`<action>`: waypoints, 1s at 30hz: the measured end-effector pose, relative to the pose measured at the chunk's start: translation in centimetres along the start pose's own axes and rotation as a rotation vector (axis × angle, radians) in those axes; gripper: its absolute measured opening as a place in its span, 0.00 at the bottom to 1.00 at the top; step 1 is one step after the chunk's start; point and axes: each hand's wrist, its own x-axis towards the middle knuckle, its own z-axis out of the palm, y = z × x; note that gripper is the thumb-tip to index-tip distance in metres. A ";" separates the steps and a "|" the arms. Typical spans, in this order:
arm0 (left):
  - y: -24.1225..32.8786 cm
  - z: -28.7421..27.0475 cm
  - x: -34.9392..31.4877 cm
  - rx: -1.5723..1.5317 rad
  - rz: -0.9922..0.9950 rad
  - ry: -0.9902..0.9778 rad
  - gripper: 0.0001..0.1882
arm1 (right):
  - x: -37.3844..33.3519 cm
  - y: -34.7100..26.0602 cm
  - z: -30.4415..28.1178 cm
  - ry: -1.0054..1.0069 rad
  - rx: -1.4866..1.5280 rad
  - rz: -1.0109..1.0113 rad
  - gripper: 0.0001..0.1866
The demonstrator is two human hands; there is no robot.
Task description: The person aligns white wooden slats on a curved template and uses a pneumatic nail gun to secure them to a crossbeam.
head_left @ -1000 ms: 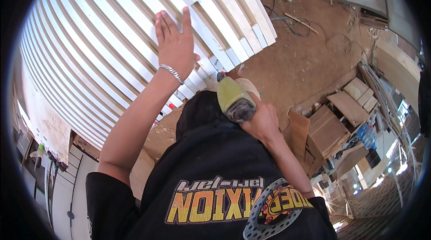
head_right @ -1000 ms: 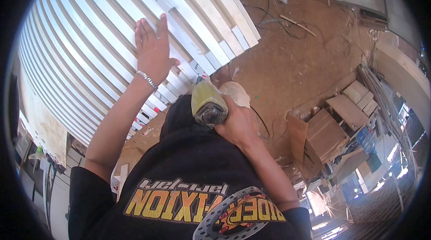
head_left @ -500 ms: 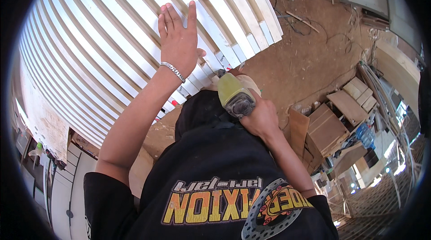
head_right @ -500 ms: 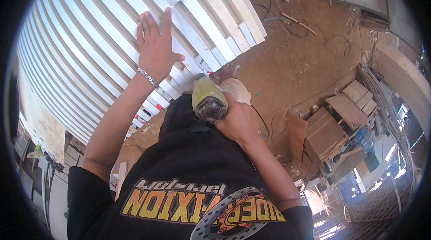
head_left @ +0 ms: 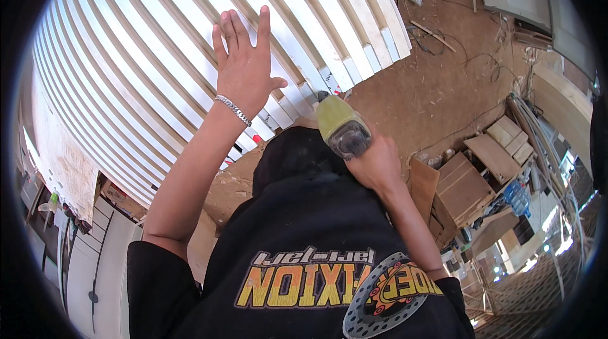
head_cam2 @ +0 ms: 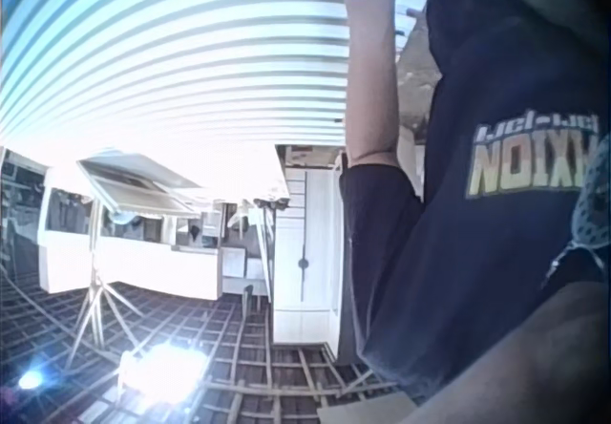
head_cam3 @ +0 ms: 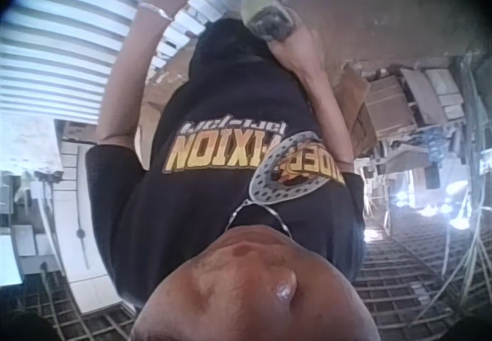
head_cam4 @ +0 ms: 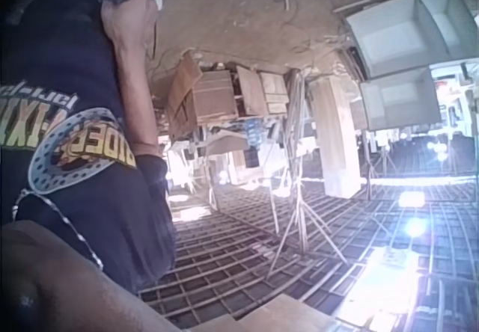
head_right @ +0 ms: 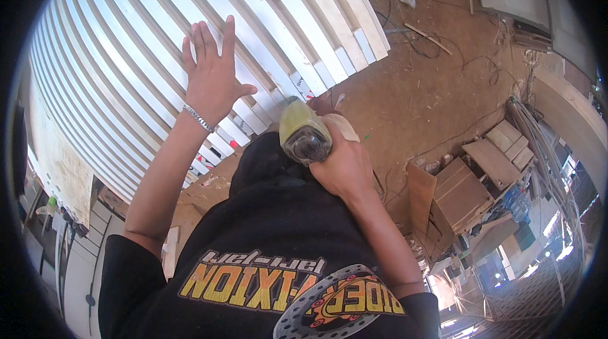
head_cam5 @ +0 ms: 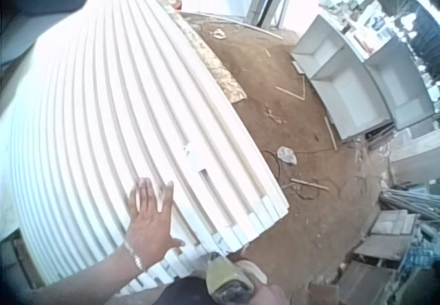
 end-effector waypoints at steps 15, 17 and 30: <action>-0.2 1.4 0.1 -0.023 -0.001 0.026 0.67 | -0.3 -2.4 0.7 -0.214 -0.188 -0.012 0.33; -0.1 1.5 -0.1 -0.023 -0.004 0.018 0.66 | -0.2 -2.4 1.0 -0.224 -0.204 0.002 0.33; -1.4 1.7 -0.9 -0.103 0.039 0.087 0.66 | -0.9 -2.7 2.3 -0.115 -0.205 -0.045 0.31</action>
